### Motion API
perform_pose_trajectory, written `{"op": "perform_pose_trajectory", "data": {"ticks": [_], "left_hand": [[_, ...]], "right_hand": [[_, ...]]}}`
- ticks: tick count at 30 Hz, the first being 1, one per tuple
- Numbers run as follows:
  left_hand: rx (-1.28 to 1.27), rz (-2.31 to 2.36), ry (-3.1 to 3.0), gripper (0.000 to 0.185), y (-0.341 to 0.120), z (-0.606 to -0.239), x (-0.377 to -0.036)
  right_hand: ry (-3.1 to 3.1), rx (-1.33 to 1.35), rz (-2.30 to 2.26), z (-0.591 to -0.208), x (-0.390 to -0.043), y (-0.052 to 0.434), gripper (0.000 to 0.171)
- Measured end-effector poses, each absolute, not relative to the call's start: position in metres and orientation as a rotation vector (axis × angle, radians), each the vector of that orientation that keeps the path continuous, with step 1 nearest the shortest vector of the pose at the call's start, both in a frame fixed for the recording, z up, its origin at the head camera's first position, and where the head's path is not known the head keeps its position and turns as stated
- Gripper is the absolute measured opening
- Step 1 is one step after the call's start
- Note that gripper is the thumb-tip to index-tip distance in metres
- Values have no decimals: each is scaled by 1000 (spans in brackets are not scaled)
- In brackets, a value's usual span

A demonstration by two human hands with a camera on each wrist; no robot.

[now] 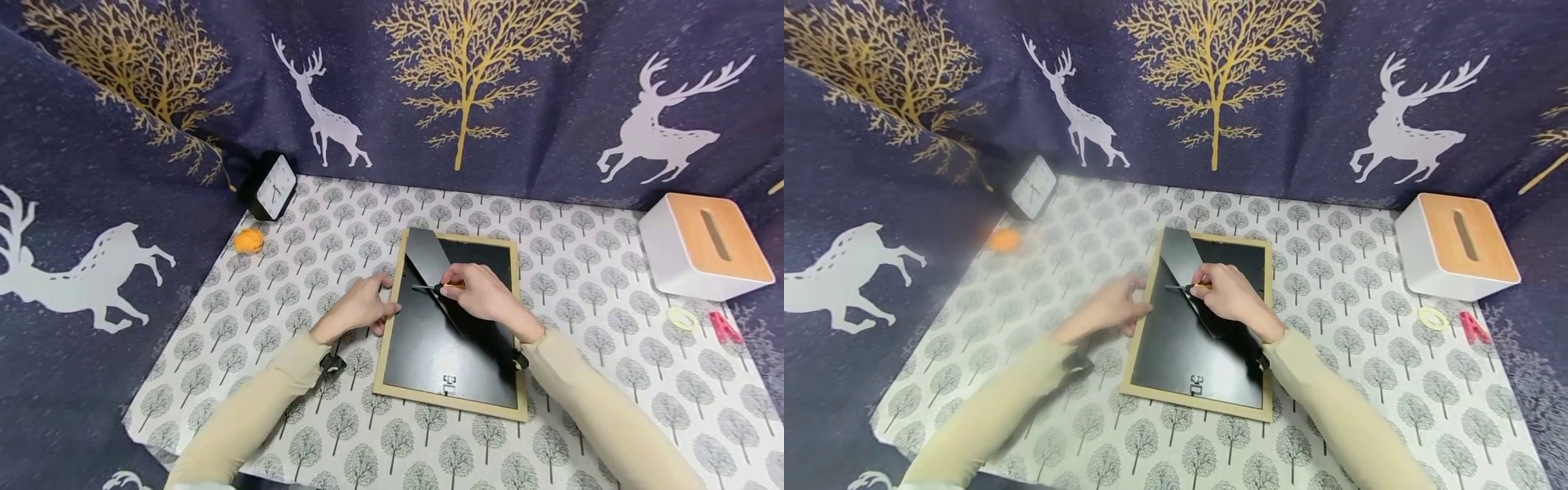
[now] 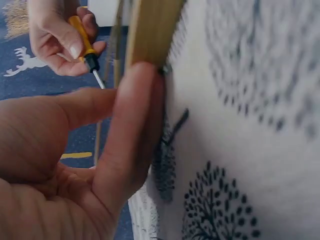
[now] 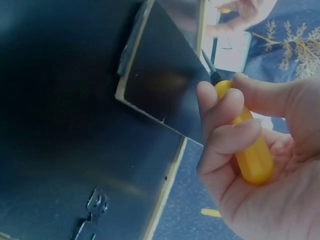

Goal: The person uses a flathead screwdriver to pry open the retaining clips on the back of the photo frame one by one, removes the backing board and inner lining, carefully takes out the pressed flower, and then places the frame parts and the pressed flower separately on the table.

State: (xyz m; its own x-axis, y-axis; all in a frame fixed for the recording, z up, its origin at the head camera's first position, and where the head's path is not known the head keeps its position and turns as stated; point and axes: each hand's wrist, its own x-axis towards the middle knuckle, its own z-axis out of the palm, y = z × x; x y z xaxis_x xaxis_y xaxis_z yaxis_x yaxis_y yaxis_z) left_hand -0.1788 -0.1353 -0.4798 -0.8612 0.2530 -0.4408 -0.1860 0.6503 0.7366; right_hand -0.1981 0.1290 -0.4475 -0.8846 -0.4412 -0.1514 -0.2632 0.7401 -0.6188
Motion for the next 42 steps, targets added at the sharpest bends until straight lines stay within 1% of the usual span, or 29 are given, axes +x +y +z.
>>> {"op": "perform_pose_trajectory", "data": {"ticks": [7, 12, 24, 27, 32, 34, 37, 42], "left_hand": [[-16, 1188, 2272, 58, -134, -480, -186], [-61, 1207, 2254, 53, -130, -479, -181], [-91, 1269, 2254, 56, -123, -487, -165], [-102, 1277, 2237, 63, -122, -487, -160], [-90, 1276, 2242, 93, -121, -487, -157], [-68, 1278, 2240, 100, -121, -488, -157], [-41, 1292, 2213, 102, -123, -490, -159], [-2, 1330, 2149, 98, -128, -490, -161]], "right_hand": [[2660, -562, -857, -453, -207, 121, 14], [2651, -569, -863, -456, -210, 120, 13], [2606, -558, -852, -454, -214, 118, 11], [2602, -574, -855, -454, -217, 118, 10], [2582, -599, -878, -455, -224, 118, 8], [2567, -603, -886, -456, -227, 118, 8], [2555, -605, -900, -457, -231, 117, 7], [2523, -613, -928, -456, -236, 115, 7]]}}
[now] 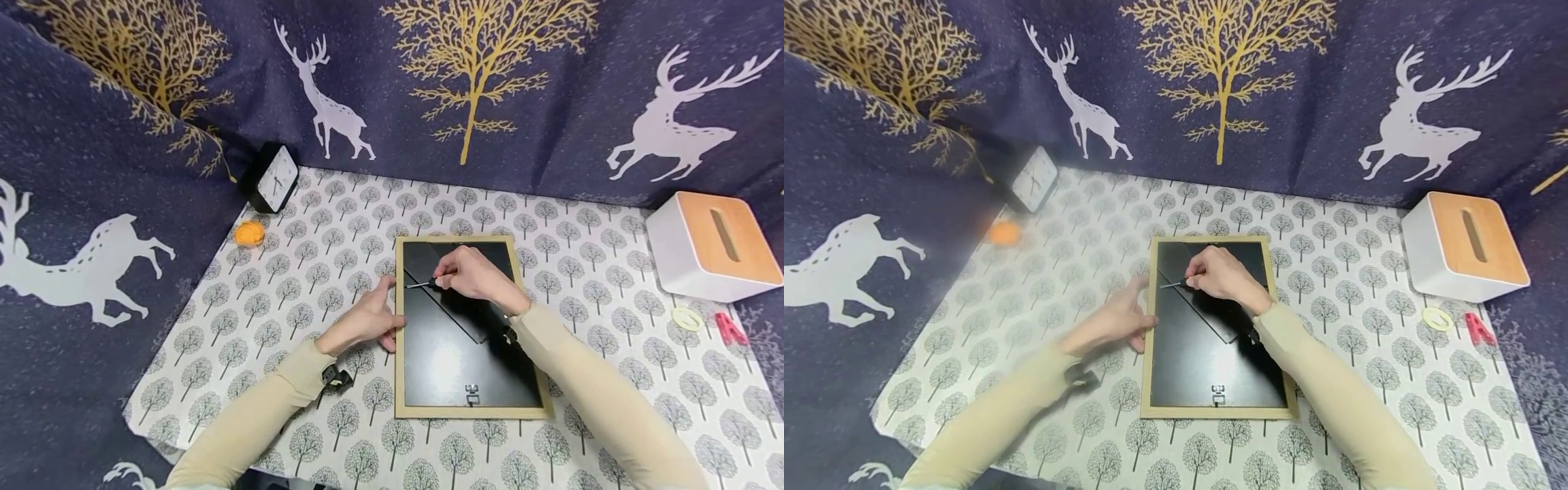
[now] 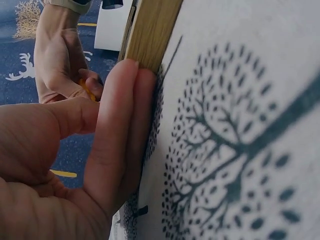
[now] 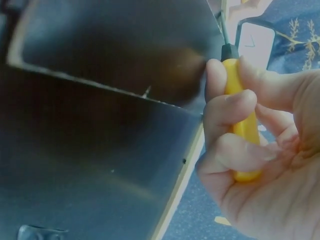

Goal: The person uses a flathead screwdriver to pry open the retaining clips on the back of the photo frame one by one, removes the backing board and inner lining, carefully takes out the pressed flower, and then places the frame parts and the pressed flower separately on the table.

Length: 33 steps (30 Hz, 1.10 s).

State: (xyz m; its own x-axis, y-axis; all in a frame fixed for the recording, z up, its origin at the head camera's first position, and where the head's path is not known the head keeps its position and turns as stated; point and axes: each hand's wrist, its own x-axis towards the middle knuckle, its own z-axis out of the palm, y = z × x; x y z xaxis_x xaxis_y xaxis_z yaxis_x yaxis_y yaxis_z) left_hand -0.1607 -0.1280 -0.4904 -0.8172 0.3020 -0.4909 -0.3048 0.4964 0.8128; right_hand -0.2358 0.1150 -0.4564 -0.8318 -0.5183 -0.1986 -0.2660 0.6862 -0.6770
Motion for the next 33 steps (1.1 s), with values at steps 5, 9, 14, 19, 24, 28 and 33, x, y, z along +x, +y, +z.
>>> {"op": "perform_pose_trajectory", "data": {"ticks": [5, 9, 14, 19, 24, 28, 33], "left_hand": [[9, 1350, 2104, 93, -132, -490, -163], [9, 1388, 2081, 88, -133, -489, -163], [16, 1420, 2059, 83, -133, -489, -163], [29, 1434, 2045, 84, -132, -489, -164], [43, 1482, 2021, 92, -131, -490, -164], [41, 1486, 1998, 110, -131, -489, -163], [83, 1478, 2027, 94, -132, -487, -162]], "right_hand": [[2594, -648, -790, -445, -236, 103, 8], [2725, -750, -554, -429, -232, 86, 12], [2825, -883, -382, -412, -228, 62, 29], [2842, -898, -198, -399, -226, 36, 38], [2818, -919, 29, -391, -225, 8, 29], [2781, -949, 107, -389, -224, -9, 17], [2748, -982, 168, -389, -224, -22, 14]]}}
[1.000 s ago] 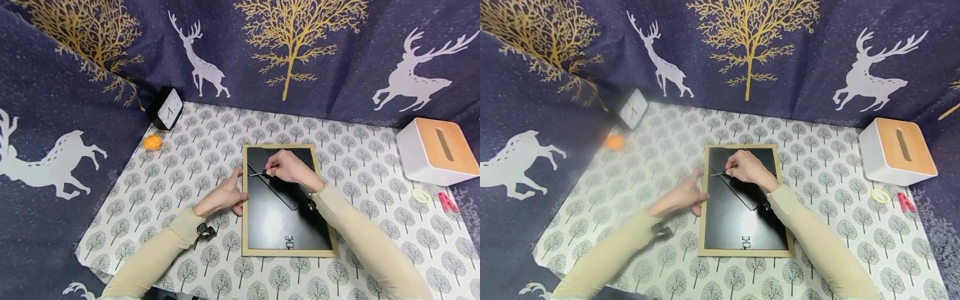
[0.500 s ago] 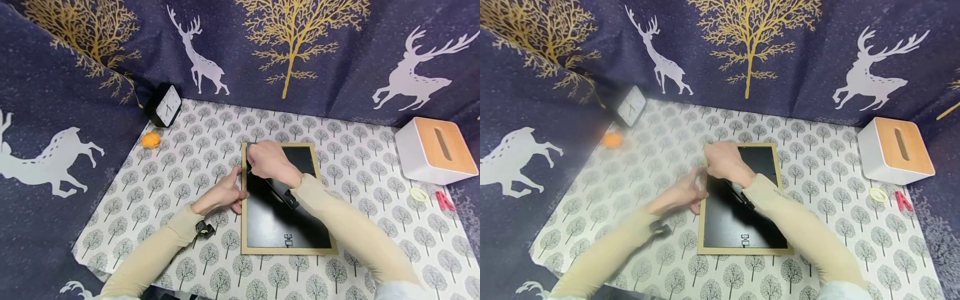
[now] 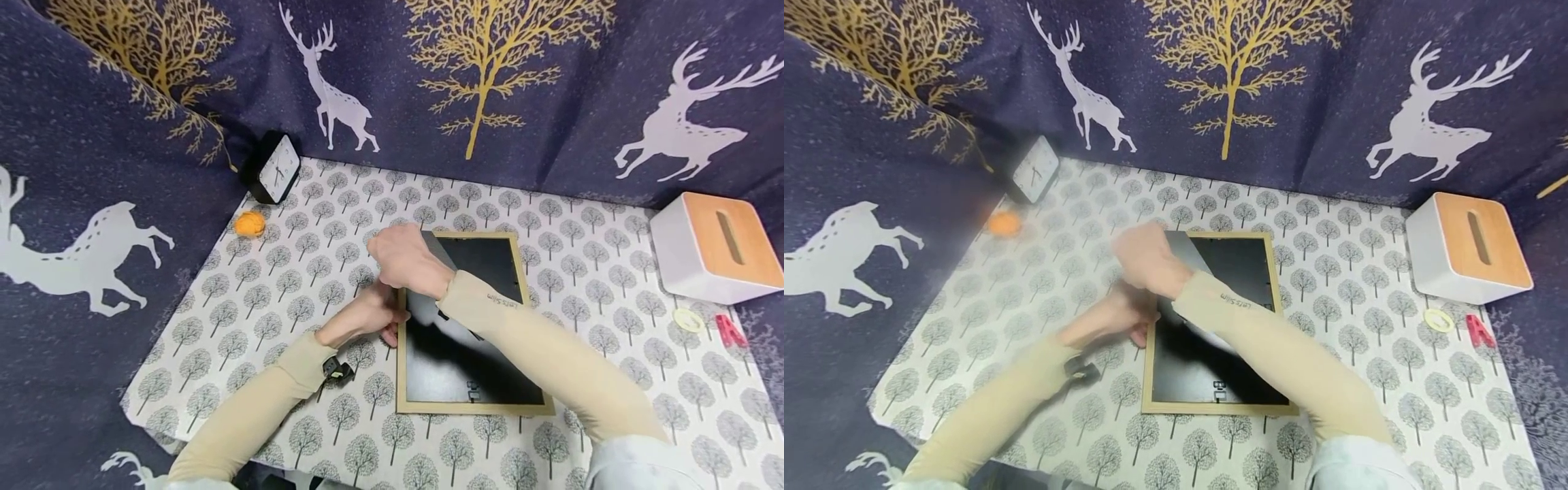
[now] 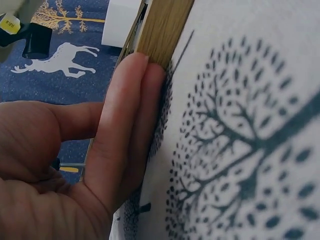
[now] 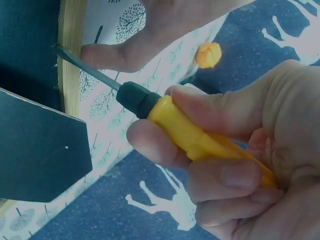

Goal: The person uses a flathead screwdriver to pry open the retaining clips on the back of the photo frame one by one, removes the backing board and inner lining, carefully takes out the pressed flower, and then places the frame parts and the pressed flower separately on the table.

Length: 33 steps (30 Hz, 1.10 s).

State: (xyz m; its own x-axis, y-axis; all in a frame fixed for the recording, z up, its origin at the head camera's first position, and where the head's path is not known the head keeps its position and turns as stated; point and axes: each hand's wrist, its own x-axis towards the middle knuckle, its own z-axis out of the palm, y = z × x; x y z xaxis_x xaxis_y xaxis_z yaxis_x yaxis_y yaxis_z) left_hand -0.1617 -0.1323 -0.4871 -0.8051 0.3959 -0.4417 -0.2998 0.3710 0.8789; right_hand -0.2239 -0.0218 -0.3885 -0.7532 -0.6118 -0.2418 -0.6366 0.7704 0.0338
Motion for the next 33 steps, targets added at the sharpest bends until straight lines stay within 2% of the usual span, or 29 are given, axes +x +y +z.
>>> {"op": "perform_pose_trajectory", "data": {"ticks": [3, 7, 14, 21, 25, 33], "left_hand": [[66, 1489, 2011, 91, -132, -489, -161], [32, 1439, 2018, 89, -129, -494, -170], [-59, 1349, 2154, 62, -131, -491, -194], [-91, 1319, 2197, 75, -125, -484, -194], [-142, 1367, 2260, 83, -120, -487, -183], [-301, 1587, 2185, 110, -113, -496, -151]], "right_hand": [[2757, -943, 150, -388, -221, -13, 13], [2836, -820, -22, -391, -215, 30, 18], [2993, -656, -579, -403, -188, 101, 20], [2952, -535, -822, -423, -170, 130, 9], [2915, -496, -811, -426, -167, 136, 13], [2842, -510, -742, -434, -164, 139, 21]]}}
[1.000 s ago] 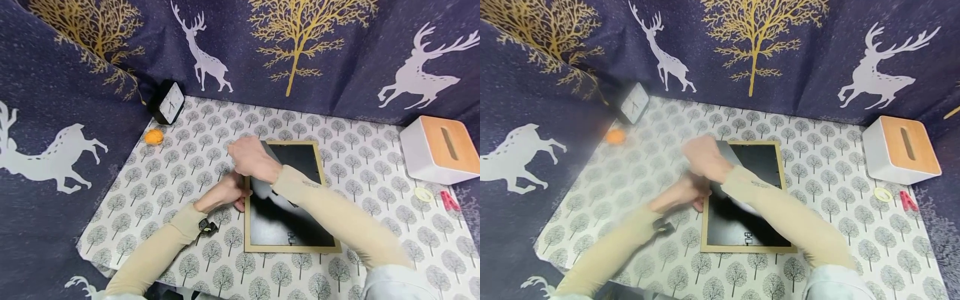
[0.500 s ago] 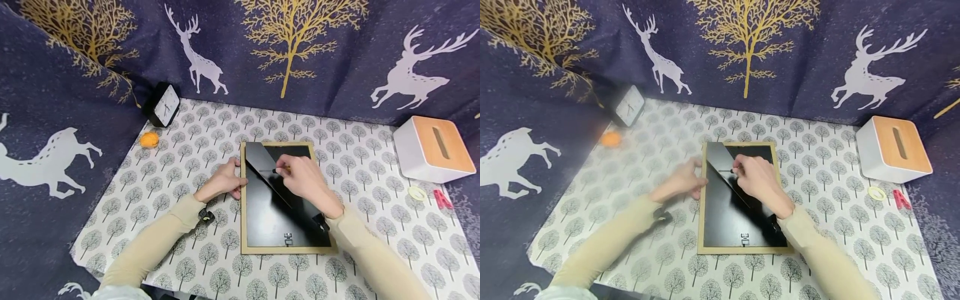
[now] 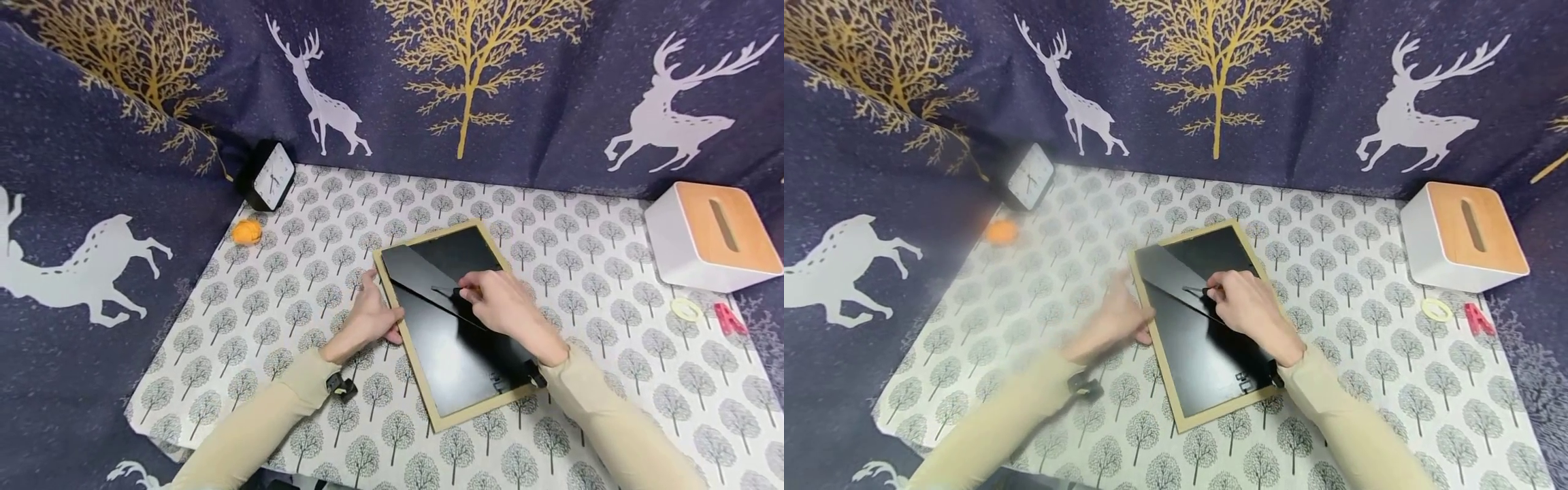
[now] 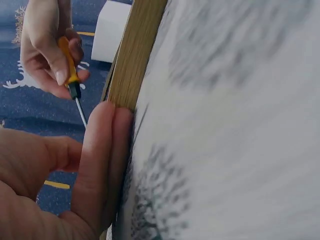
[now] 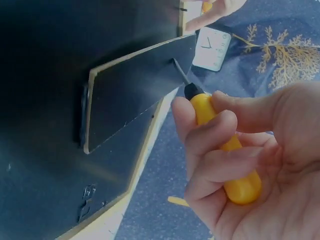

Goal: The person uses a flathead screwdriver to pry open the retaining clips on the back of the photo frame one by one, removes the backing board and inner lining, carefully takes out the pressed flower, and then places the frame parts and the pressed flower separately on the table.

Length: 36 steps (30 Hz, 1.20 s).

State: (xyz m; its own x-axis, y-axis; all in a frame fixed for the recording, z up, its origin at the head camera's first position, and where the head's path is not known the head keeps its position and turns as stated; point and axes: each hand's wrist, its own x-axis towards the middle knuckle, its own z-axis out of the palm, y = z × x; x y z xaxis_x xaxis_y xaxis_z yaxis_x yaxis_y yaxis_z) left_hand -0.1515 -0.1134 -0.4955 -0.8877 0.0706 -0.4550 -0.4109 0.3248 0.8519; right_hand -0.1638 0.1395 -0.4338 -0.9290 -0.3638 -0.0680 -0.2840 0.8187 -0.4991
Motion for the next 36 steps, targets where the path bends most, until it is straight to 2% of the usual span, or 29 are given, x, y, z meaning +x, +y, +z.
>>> {"op": "perform_pose_trajectory", "data": {"ticks": [4, 12, 21, 28, 36], "left_hand": [[-319, 1628, 2124, 109, -120, -500, -152], [-218, 1440, 2440, 54, -149, -485, -193], [-91, 1408, 2439, 46, -161, -478, -233], [36, 1277, 2584, 22, -163, -474, -244], [78, 1180, 2619, 11, -163, -477, -253]], "right_hand": [[2858, -570, -740, -438, -164, 140, 20], [2861, -549, -800, -441, -162, 144, 19], [2851, -471, -843, -435, -159, 149, 18], [2850, -461, -881, -437, -160, 153, 18], [2833, -439, -909, -437, -162, 154, 19]]}}
